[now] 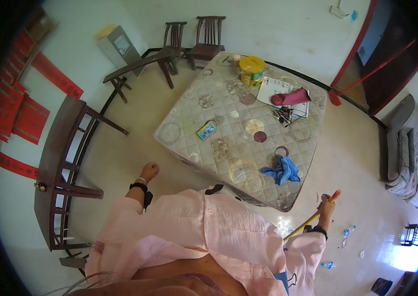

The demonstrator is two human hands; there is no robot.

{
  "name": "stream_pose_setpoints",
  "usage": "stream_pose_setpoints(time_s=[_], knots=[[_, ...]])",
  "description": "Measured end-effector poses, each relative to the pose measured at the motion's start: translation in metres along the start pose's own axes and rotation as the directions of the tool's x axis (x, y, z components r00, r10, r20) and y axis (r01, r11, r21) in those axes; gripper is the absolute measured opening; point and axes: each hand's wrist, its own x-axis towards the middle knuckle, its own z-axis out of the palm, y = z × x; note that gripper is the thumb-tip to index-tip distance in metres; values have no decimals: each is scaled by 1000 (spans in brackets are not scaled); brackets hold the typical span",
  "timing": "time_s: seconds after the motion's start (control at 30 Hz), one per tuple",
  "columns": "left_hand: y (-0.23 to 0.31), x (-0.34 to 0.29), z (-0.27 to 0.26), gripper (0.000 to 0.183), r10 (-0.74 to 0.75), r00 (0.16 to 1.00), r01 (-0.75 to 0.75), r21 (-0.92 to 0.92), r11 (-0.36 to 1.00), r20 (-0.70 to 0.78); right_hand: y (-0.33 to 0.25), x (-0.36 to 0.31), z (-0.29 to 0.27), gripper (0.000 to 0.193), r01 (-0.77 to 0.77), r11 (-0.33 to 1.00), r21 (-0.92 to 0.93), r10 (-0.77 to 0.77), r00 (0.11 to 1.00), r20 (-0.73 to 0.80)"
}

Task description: The person moves wooden chairs and a bench, and sweeps the floor with a broom.

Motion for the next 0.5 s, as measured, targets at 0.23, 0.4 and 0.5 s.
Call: stream_pose_setpoints(time_s=[0.23,0.4,0.5], knots=[[29,39,13,20,102,989,-69,290,955,-103,28,76,36,26,-263,957,-123,261,965,-39],[43,88,2,24,106,979,-34,379,925,-173,69,81,75,31,-304,922,-241,322,946,39],[61,132,3,27,125,975,-34,430,902,-185,95,97,73,25,-253,892,-375,279,960,15]])
